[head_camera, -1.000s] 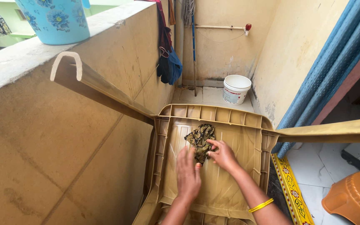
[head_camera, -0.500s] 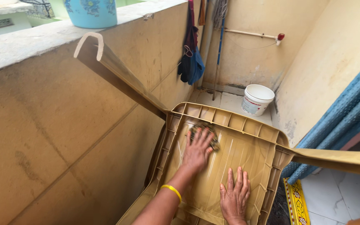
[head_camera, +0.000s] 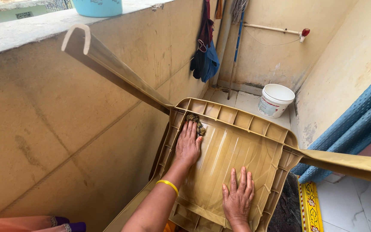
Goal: The person cleans a plastic chair by wiping its underside and edges with a cloth.
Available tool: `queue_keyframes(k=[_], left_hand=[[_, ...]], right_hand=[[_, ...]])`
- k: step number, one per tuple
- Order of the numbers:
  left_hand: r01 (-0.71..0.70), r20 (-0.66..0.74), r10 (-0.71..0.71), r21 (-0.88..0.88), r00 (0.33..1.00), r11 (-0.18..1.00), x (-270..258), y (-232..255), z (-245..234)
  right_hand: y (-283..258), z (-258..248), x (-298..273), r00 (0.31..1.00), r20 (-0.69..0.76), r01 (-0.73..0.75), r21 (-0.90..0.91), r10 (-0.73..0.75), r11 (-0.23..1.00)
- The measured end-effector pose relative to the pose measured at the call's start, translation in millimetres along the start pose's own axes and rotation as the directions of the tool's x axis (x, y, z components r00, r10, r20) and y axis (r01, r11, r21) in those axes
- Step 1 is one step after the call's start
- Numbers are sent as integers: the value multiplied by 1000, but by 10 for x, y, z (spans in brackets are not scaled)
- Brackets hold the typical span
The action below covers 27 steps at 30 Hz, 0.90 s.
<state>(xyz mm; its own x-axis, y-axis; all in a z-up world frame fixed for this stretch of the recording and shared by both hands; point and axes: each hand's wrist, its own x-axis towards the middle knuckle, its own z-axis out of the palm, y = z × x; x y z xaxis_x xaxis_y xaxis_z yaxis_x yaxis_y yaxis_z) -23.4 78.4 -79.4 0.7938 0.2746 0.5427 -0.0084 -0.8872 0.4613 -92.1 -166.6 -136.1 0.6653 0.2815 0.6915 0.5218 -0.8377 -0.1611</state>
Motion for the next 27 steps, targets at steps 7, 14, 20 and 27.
queue_keyframes(k=[7, 14, 20, 27], left_hand=[[224, 112, -259, 254, 959, 941, -1028, 300, -128], [401, 478, -434, 175, 763, 899, -1852, 960, -288], [153, 412, -182, 103, 893, 983, -2024, 977, -26], [-559, 479, 576, -194, 663, 806, -1719, 952, 435]], right_hand=[[-2, 28, -24, 1000, -10, -20, -11, 20, 1000], [9, 33, -36, 997, -50, -55, 52, 58, 997], [79, -48, 33, 969, -82, -203, 276, 233, 939], [103, -215, 110, 954, -189, -167, 309, 232, 936]])
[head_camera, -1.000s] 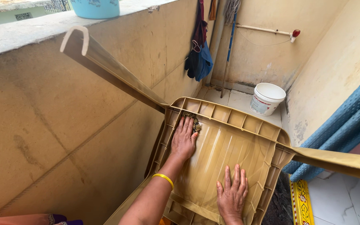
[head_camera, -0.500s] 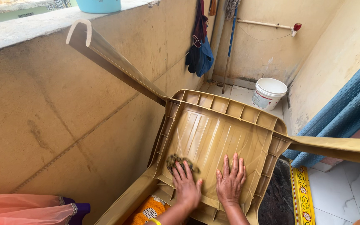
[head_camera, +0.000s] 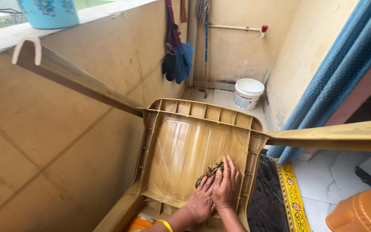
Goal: The person cleans a plastic chair by wiping its underside and edges with a cloth.
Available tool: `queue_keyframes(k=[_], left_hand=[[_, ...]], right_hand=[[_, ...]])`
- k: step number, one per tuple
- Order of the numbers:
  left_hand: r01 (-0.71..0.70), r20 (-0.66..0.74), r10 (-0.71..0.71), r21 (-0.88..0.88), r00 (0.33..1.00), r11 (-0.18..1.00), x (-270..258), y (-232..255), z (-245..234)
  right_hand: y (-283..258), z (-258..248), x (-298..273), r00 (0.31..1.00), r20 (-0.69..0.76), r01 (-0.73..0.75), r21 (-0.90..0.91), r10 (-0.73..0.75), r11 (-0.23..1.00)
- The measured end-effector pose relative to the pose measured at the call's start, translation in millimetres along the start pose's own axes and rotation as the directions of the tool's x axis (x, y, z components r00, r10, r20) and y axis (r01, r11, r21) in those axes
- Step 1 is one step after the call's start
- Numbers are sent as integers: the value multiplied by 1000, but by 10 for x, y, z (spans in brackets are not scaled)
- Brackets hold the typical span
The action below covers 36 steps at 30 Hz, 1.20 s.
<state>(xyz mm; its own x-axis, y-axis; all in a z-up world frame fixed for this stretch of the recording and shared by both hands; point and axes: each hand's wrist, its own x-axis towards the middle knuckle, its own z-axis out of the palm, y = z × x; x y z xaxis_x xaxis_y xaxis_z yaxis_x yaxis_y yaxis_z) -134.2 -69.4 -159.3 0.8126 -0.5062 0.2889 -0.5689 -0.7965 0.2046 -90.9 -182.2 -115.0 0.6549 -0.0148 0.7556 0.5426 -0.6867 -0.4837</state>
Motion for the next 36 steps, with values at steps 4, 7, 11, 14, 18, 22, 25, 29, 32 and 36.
queue_keyframes(k=[4, 7, 11, 14, 18, 22, 25, 29, 32, 36], left_hand=[[-290, 62, 284, 144, 957, 946, 516, -316, -414], [-336, 273, 240, 392, 932, 856, 1062, -535, -733], [-245, 24, 256, 393, 966, 886, 1484, -930, -1020], [-171, 103, 145, 317, 984, 933, 1540, -1101, -1126], [-74, -4, 79, 320, 997, 945, 1460, -967, -1155], [174, 29, -189, 273, 982, 946, 1555, -581, -960], [-105, 86, 81, 337, 993, 936, 1561, -450, -769], [-254, 154, 213, 340, 965, 906, 1674, -705, -895], [-190, 185, 130, 352, 974, 917, 1613, -941, -1006], [17, -18, -13, 222, 1000, 975, 1501, -1037, -881]], right_hand=[[-4, 11, 24, 995, -58, -74, 18, 75, 997], [19, 80, 12, 997, -72, -24, -70, 19, 997], [24, 98, -41, 999, 1, 35, -48, -35, 998], [32, 94, -52, 998, 66, 1, -68, 3, 998], [72, 98, 22, 998, 61, -29, -85, 34, 996], [88, 69, 75, 999, 3, -35, 6, 35, 999], [49, 68, 39, 998, -28, -52, 31, 53, 998], [57, 22, 30, 997, -8, -73, 32, 74, 997], [60, 11, 51, 998, 15, -57, 35, 56, 998], [69, 58, 16, 997, 51, -59, 35, 57, 998]])
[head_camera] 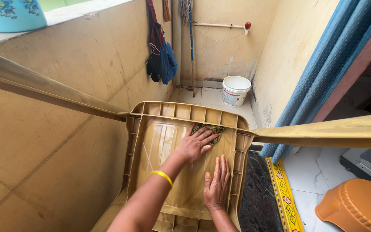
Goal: The person cleans a plastic chair by wiping its underside and edges with a cloth.
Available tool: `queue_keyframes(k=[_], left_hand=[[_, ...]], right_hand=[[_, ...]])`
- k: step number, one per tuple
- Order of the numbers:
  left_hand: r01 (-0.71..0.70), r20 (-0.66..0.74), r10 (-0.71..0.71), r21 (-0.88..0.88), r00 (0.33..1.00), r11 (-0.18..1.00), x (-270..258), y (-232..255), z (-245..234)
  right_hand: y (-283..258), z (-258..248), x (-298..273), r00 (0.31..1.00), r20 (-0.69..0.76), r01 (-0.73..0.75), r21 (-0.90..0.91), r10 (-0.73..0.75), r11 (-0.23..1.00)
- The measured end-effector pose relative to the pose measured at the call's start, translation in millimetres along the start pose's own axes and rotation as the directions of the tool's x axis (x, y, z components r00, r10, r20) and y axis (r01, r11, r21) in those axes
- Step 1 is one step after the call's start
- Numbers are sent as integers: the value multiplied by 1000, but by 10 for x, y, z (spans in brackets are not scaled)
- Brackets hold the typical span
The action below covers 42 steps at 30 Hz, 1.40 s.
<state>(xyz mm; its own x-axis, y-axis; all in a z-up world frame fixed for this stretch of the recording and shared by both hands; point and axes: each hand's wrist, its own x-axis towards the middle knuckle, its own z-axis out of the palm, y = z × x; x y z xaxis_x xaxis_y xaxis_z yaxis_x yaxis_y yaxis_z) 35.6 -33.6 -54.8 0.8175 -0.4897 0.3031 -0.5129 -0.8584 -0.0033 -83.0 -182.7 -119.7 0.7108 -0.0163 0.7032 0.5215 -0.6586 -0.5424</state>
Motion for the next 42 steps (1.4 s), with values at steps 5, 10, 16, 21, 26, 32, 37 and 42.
queue_keyframes(k=[5, 10, 16, 21, 26, 32, 37, 42], left_hand=[[114, -60, -186, -599, 981, 792, 13, 367, -12], [212, 113, -180, -454, 977, 866, -186, 560, -546], [225, -502, -345, -284, 793, 932, -134, 119, -705], [315, -416, -347, -146, 841, 938, -95, -54, -617], [303, -378, -336, -146, 863, 942, -109, 39, -600], [255, -399, -308, -181, 864, 950, -187, -161, -581], [237, -387, -277, -147, 880, 960, -213, -133, -583], [293, -295, -306, -89, 905, 952, -148, -30, -589]], right_hand=[[-32, 25, 51, 999, -22, 37, 17, -36, 999], [-101, -40, 147, 999, -47, 7, -34, -9, 999], [-138, 85, 307, 999, -10, 40, -91, -42, 995], [-125, 362, 624, 1000, 10, -15, -235, 17, 972], [-231, 775, 1014, 992, -65, -130, -488, 112, 863], [-348, 745, 1064, 930, 301, 228, -21, -211, 973], [60, 409, 1162, 970, -4, -231, -339, 244, 912], [-51, 553, 986, 999, 43, 35, -260, -25, 965]])
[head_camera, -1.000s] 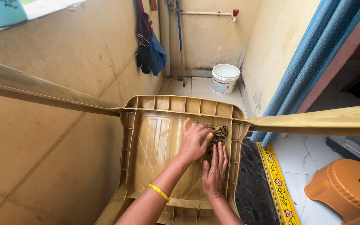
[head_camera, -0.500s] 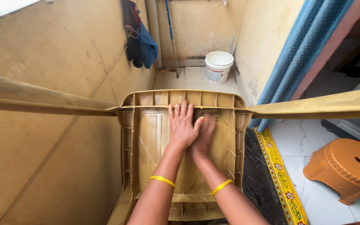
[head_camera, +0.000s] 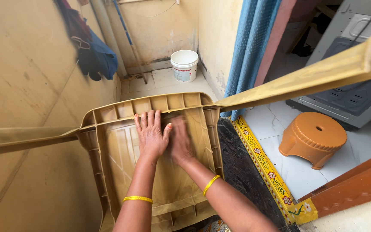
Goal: The person cleans a plastic chair by wiping its underside and edges with a cloth.
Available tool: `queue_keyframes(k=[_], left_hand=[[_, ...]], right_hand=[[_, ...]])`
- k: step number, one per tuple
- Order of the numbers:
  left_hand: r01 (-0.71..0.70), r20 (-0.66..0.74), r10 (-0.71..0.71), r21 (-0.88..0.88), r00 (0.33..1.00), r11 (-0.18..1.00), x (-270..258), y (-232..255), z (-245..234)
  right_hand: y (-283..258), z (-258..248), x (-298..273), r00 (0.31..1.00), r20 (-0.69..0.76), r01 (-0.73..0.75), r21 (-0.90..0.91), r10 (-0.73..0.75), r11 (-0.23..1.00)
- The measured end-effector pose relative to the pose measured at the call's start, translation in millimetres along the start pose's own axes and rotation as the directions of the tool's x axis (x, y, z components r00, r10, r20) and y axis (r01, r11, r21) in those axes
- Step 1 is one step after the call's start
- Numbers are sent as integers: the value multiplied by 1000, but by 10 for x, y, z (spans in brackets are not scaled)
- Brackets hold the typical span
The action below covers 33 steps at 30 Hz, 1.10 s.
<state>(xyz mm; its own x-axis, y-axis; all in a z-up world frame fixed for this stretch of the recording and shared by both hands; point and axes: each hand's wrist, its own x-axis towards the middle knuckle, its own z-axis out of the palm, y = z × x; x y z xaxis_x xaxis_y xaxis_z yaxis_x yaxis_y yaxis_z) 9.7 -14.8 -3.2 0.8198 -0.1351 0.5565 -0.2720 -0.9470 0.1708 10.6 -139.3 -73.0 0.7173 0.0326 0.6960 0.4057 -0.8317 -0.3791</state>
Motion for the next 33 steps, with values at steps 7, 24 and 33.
queue_keyframes(k=[7, 24, 33], left_hand=[[-26, -101, 28, 20, 995, 999, -97, -83, 31], [166, -177, -166, -14, 970, 986, 1044, -554, -433], [145, -92, -135, 118, 987, 982, 474, -247, 40]], right_hand=[[233, -375, 189, 987, 29, 158, -48, -157, 986], [-820, -1238, 2100, 949, -314, 119, 465, 38, 877], [-392, -704, 1697, 989, -78, -117, 147, 129, 982]])
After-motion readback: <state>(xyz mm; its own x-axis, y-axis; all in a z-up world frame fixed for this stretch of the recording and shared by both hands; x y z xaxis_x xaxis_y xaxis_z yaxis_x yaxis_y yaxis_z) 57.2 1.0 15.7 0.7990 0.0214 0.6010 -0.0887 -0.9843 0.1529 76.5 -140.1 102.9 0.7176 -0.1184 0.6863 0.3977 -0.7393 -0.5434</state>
